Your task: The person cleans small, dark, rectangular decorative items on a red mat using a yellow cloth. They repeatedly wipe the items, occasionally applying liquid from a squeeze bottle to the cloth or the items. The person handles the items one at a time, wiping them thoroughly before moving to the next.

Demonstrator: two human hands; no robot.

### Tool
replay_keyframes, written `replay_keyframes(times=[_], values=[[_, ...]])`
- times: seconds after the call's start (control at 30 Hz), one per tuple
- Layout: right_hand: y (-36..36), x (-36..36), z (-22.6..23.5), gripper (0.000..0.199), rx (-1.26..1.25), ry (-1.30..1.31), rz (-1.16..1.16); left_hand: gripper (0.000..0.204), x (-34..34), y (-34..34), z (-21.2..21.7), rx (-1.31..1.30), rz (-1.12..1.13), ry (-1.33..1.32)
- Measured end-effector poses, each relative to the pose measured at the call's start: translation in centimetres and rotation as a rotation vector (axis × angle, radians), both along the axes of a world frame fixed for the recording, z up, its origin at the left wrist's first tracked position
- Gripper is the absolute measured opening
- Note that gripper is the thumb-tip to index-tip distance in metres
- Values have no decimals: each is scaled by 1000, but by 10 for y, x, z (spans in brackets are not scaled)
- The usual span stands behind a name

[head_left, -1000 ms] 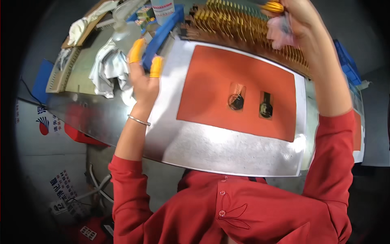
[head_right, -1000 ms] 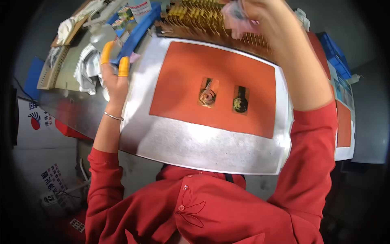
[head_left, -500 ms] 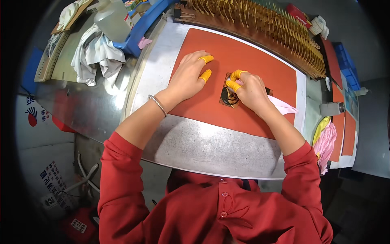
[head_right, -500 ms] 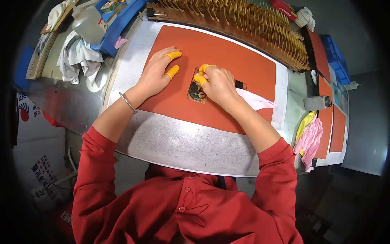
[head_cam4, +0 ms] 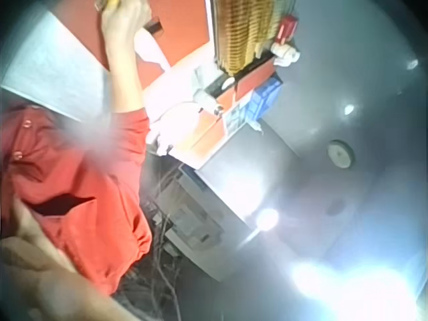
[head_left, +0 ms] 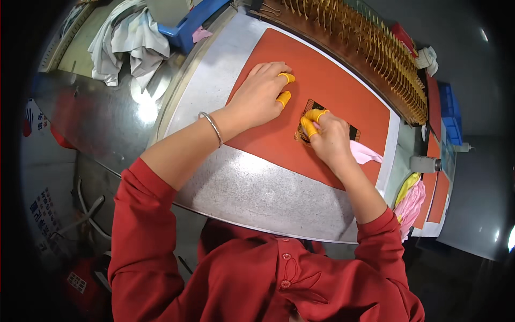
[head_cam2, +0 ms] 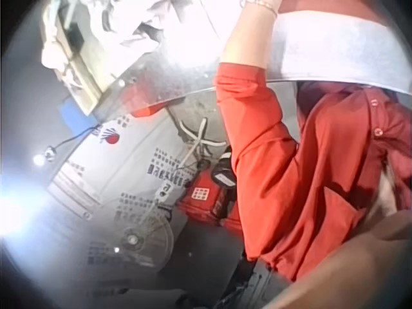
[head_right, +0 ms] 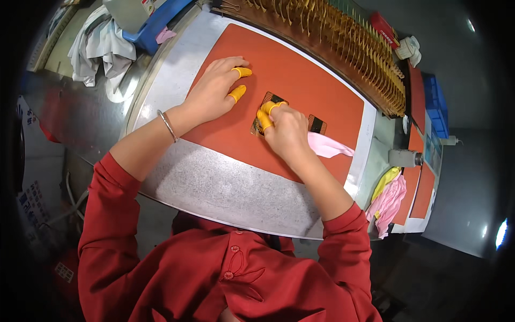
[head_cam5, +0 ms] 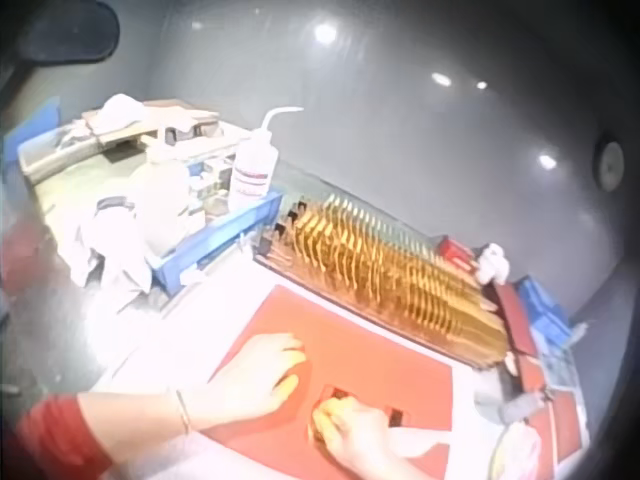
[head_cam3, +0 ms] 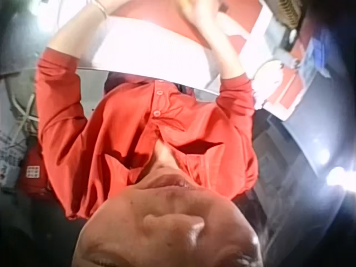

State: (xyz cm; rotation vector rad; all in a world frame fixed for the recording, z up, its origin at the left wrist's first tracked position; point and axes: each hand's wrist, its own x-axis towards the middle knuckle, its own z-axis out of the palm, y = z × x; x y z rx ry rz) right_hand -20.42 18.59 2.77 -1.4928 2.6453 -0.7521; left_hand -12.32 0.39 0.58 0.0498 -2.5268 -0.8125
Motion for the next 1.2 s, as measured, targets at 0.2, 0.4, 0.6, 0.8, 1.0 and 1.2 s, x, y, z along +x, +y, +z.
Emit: replay_keyframes(times=[0.2,0.4,0.6,0.8,1.0,1.2], values=[[0,4,1,17,-3,96,80,30,-1,-3,0,-9,6,-1],[-7,-3,1,11,42,105,86,30,1,-4,-3,-6,9,-8],[-11,-16,3,13,-5,88,24,28,-2,-1,-1,13,-14,5],[0,-3,1,16,37,119,107,28,-3,-4,-1,35,6,-13],[-10,-21,1,12,-7,69,63,26,0,-4,-6,15,8,30],[-4,-24,0,11,44,90,-33,28,-2,0,-5,29,-12,-2]])
